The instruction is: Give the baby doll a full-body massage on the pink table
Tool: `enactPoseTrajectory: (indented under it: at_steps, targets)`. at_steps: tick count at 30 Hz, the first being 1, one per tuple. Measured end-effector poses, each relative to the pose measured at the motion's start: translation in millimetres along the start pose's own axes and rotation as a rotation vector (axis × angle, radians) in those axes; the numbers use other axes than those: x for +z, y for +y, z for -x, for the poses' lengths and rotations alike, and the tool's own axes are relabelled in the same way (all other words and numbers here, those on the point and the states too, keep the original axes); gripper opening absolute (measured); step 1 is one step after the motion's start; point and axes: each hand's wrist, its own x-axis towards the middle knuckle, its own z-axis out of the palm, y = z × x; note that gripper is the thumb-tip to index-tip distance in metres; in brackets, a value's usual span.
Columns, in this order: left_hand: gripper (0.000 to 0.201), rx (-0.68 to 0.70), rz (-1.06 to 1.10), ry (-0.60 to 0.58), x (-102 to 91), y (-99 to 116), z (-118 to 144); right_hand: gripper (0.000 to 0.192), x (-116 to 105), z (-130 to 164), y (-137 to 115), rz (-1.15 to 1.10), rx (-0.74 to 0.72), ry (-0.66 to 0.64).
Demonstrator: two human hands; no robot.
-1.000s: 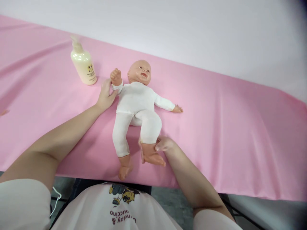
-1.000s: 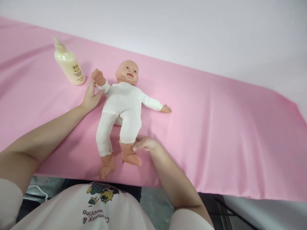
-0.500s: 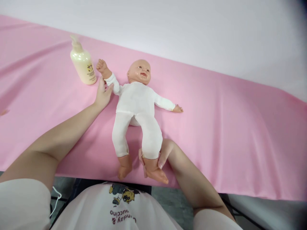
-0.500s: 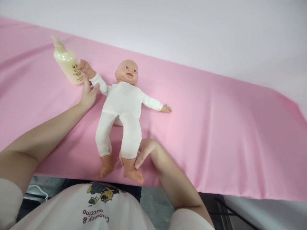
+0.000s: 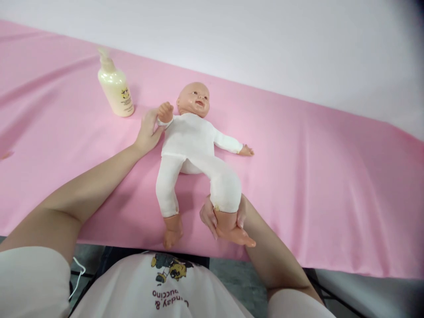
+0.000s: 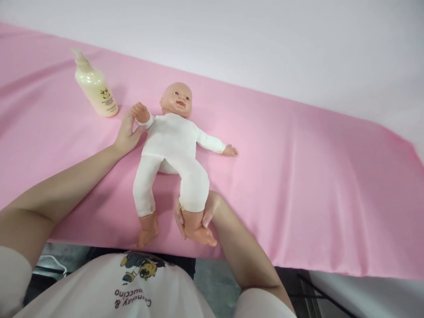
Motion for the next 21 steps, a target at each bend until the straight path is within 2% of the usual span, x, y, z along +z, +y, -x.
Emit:
enactPoseTrajectory:
  at_steps: [3,7,15,18,21]
  targets:
    - [0.063,0.093,-0.022,-0.031,-1.3,8,2,0.054,0,1,-2,0.088,-0.109,0.023]
    - [0.049,0.148,-0.009,-0.073,-1.7,13,4,0.046,7,-2,-10,0.145,-0.172,0.139]
    - [0.040,0.239,-0.080,-0.149,-2.3,18,5,0.049,11,2,-16,0.144,-0.323,0.801]
    - [0.037,0.243,-0.112,-0.156,-0.9,20,5,0.047,11,0,-18,0.105,-0.293,1.044]
    - [0.036,0.252,-0.114,-0.145,0.3,20,5,0.044,11,-3,-19,0.085,-0.261,1.189]
